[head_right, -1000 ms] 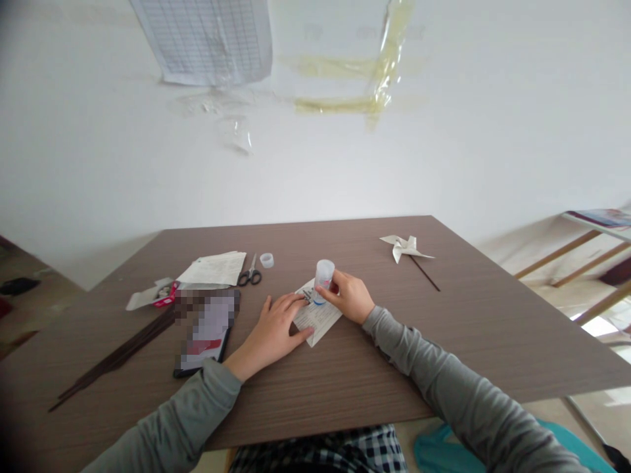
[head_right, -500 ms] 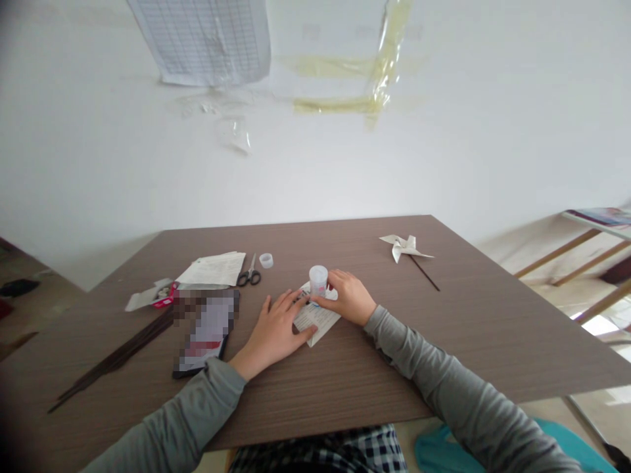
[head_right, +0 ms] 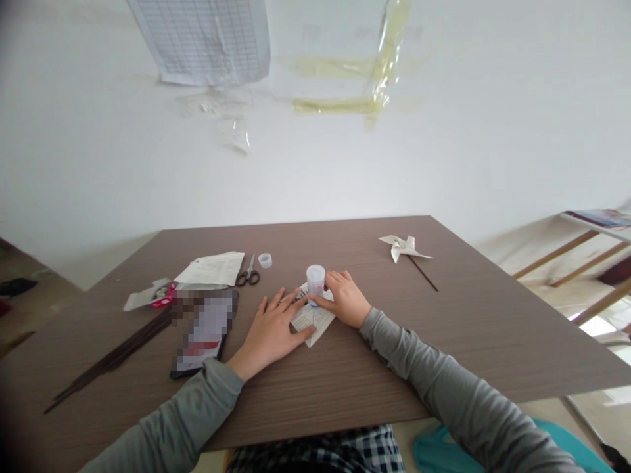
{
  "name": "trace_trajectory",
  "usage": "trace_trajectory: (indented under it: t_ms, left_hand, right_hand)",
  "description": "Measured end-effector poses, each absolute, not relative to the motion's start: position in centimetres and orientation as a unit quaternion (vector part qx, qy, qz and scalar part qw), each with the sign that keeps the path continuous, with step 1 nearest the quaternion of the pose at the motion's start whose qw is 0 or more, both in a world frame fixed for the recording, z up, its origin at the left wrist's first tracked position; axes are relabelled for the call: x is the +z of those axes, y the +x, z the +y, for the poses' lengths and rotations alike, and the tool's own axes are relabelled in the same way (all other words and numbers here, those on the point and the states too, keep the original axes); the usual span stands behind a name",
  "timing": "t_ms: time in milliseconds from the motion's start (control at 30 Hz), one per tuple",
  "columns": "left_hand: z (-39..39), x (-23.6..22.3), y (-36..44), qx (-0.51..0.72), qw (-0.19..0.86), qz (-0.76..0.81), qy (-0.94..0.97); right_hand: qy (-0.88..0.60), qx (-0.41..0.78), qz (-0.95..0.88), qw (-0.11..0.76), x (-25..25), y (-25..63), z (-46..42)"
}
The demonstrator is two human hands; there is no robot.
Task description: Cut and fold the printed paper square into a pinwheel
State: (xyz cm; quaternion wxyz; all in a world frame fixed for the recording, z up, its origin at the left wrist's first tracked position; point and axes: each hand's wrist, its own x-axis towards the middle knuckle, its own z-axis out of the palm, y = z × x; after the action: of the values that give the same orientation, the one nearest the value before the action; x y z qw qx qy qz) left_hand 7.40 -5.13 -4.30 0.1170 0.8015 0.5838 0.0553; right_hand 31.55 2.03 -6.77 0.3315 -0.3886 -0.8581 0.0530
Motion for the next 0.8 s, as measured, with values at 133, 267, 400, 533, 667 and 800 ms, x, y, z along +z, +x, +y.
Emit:
trace_trajectory:
  t_ms: [133,267,400,533,667,800]
  left_hand:
    - [-5.09,-4.23,7.34,0.055,0.121,0.581,0.803]
    - [-5.14,-4.01,7.31,0.061,0.124,0.579,0.803]
    - [-5.21,-3.93,7.27,0.058,0.123,0.580,0.803]
    - [-5.20,-4.07,7.23,0.048,0.120,0.581,0.804]
    - [-5.17,-4.20,7.26,0.055,0.119,0.582,0.803]
    - [-5.23,-3.94,7.35,0.050,0.127,0.585,0.799]
  right_hand:
    - [-0.396,0.052,-0.856,0.328,-6.89,31.70,2.16]
    - [-0.400,0.062,-0.855,0.323,-6.95,31.57,2.17]
    - [-0.402,0.066,-0.856,0.319,-6.95,31.42,2.09]
    - [-0.398,0.062,-0.854,0.330,-7.08,31.43,2.13]
    - [-0.395,0.063,-0.854,0.332,-7.30,31.48,2.20]
    - [-0.396,0.056,-0.852,0.337,-7.33,31.46,2.19]
